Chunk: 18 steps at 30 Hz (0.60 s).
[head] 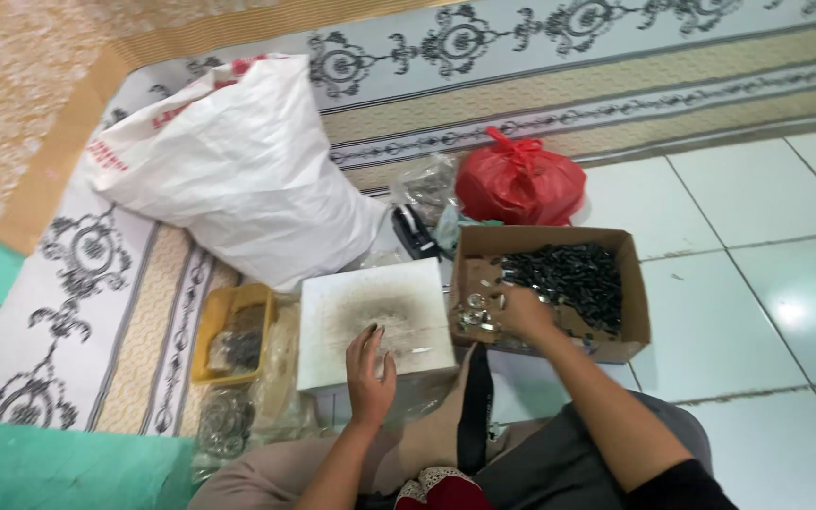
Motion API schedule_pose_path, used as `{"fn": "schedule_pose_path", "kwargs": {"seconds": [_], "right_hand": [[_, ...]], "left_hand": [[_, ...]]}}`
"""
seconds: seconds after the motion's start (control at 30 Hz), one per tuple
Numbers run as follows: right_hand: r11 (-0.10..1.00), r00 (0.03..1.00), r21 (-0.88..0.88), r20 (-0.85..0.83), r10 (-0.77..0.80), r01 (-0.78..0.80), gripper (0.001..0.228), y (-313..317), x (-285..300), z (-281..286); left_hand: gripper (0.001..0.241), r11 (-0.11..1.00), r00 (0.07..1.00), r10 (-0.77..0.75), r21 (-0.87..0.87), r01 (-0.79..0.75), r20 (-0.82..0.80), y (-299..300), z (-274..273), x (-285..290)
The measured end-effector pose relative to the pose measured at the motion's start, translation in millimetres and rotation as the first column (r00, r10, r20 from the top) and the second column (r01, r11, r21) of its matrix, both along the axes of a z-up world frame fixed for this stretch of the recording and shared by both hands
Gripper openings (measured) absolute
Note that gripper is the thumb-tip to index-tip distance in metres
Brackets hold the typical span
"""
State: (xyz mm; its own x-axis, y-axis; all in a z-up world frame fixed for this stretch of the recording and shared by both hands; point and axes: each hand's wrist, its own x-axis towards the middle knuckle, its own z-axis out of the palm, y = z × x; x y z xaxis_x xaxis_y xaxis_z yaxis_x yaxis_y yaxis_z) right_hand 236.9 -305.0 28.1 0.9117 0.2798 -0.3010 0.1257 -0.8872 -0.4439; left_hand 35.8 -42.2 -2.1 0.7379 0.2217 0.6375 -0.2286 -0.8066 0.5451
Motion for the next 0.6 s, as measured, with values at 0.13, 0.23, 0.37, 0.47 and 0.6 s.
{"fn": "schedule_pose_path", "kwargs": {"seconds": [0.13, 0.23, 0.37, 0.47, 0.6], "right_hand": [[0.993, 0.993, 0.093, 0.087, -0.079, 0.071, 0.042, -90.4, 21.5, -18.9], [0.96, 0.964, 0.138, 0.07, -0.255, 0.244, 0.042, -122.4, 33.2, -54.5], [0.956, 0.956, 0.122, 0.087, -0.28, 0.268, 0.046, -131.9, 50.6, -111.1], [0.972, 0.956, 0.076, 0.178, -0.234, 0.223, 0.045, -123.6, 56.7, -108.4], [0.984, 0.938, 0.006, 0.3, -0.174, 0.18, 0.047, -115.6, 62.5, -95.5]], "left_hand": [[0.046, 0.998, 0.99, -0.063, 0.021, 0.066, -0.124, -37.4, -0.1, 45.2], [0.043, 0.978, 0.975, -0.208, -0.016, 0.207, -0.084, -73.8, 5.5, 90.4], [0.038, 0.944, 0.913, -0.331, -0.076, 0.322, -0.24, -128.5, -22.6, 144.7], [0.034, 0.917, 0.829, -0.396, -0.132, 0.376, -0.395, -164.2, -48.6, 182.8], [0.038, 0.883, 0.764, -0.455, -0.115, 0.456, -0.457, -200.2, -104.7, 232.9]]}}
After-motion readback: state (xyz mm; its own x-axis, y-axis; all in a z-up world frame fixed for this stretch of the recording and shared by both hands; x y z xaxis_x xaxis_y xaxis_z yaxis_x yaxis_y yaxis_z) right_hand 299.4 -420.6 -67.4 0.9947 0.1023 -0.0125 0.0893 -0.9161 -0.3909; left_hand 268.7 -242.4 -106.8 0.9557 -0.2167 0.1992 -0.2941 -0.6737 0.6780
